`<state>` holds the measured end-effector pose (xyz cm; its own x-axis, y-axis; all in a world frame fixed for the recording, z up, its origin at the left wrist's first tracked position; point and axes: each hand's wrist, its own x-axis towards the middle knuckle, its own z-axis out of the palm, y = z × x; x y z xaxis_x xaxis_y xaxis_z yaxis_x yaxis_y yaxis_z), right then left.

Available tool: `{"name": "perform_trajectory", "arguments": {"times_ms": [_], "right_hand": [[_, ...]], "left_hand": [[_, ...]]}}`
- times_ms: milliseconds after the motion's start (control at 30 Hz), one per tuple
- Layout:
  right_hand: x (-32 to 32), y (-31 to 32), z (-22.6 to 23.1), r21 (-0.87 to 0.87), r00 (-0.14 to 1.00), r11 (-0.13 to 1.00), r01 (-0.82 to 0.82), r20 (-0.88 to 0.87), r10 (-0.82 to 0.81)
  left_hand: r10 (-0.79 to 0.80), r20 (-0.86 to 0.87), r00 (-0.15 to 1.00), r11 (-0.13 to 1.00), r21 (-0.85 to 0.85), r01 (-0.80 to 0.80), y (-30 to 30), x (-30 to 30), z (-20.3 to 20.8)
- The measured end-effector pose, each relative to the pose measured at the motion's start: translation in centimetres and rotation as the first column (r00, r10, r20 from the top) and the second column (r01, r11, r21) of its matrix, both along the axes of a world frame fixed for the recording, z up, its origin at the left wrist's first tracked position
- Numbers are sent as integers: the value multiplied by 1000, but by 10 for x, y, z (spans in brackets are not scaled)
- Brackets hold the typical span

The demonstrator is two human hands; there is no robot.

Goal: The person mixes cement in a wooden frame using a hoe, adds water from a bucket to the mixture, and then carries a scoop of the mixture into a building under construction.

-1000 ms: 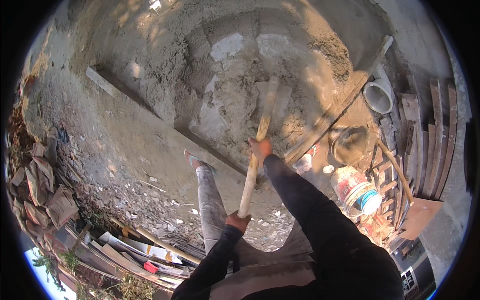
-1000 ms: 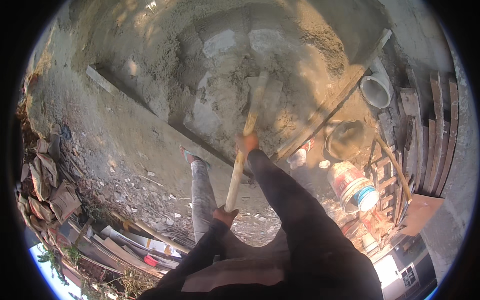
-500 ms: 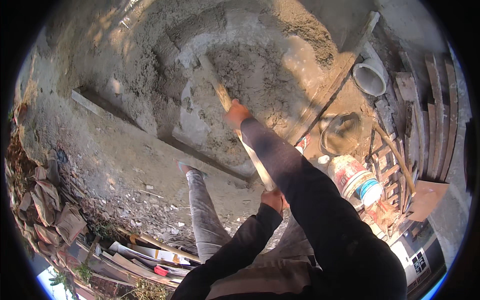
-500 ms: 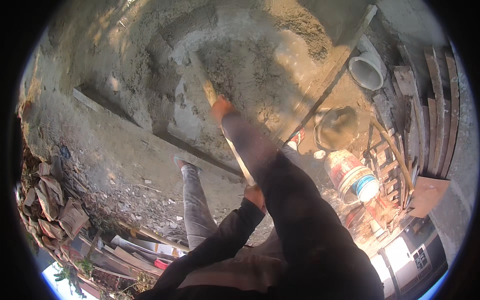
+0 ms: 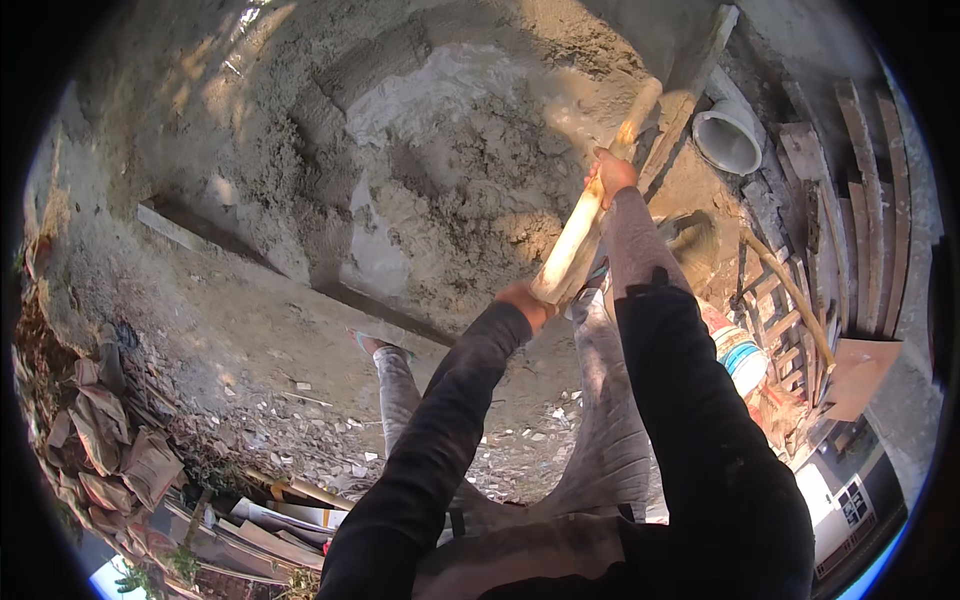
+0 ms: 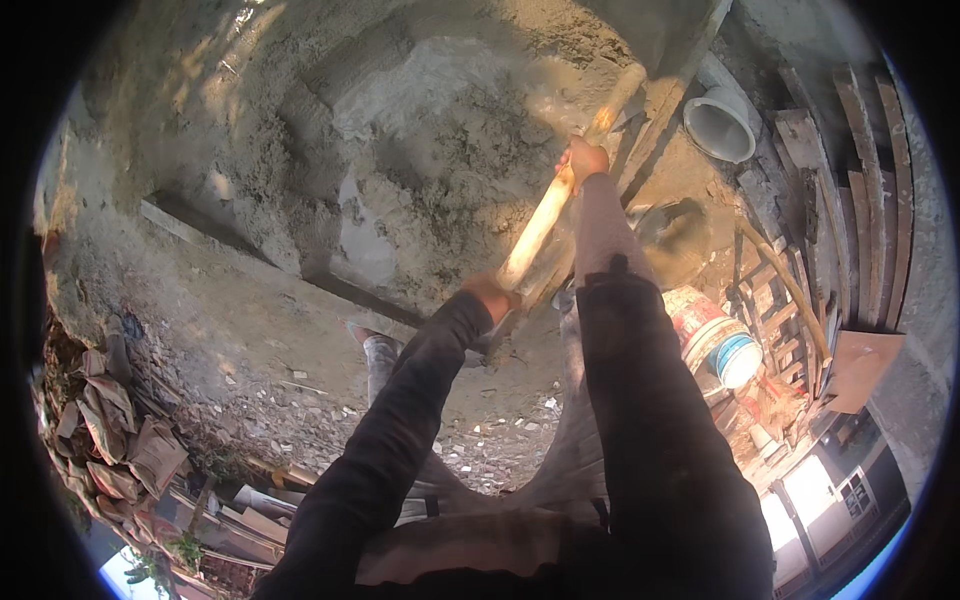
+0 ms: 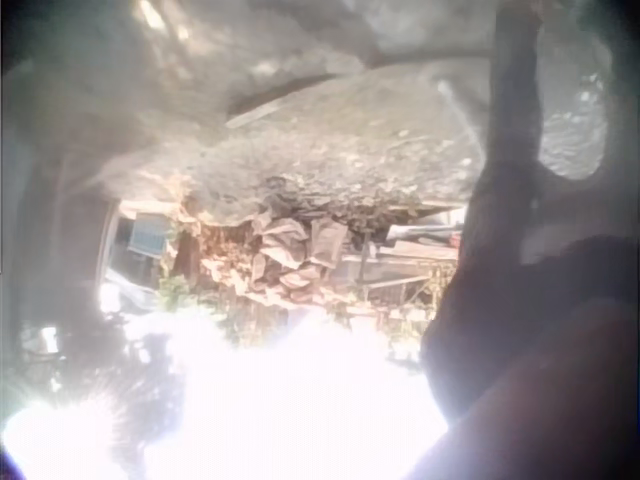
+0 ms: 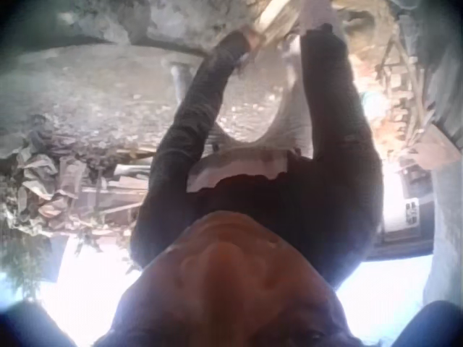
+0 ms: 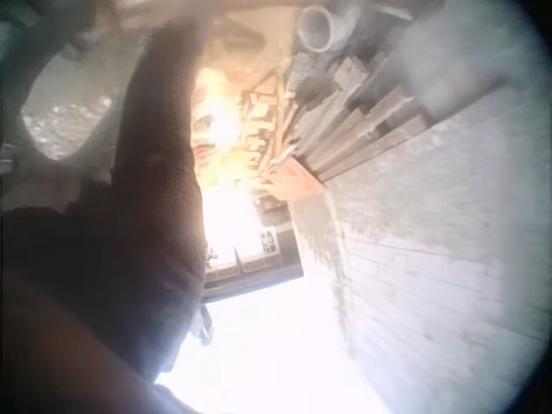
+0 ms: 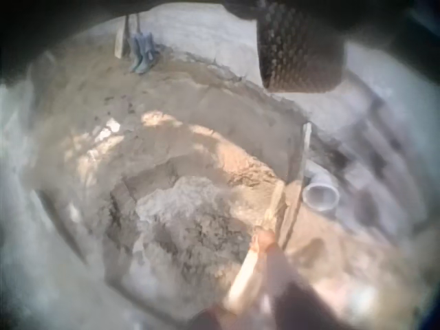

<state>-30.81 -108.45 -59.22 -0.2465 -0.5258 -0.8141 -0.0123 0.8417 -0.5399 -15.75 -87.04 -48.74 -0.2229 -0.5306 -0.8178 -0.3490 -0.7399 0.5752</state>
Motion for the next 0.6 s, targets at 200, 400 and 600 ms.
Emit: {"name": "perform_trajectory", "arguments": {"times_ms": [200, 400, 600], "right_hand": [[107, 154, 25, 156, 983, 972, 178, 23, -184], [158, 329, 134, 244, 842, 897, 369, 322, -434], [136, 333, 113, 390, 947, 914, 109, 240, -215]], "left_hand": [[25, 89, 996, 992, 123, -36, 147, 117, 57], [-107, 291, 951, 994, 13, 108, 320, 211, 100], [0, 378, 926, 981, 181, -74, 352, 111, 139]]}}
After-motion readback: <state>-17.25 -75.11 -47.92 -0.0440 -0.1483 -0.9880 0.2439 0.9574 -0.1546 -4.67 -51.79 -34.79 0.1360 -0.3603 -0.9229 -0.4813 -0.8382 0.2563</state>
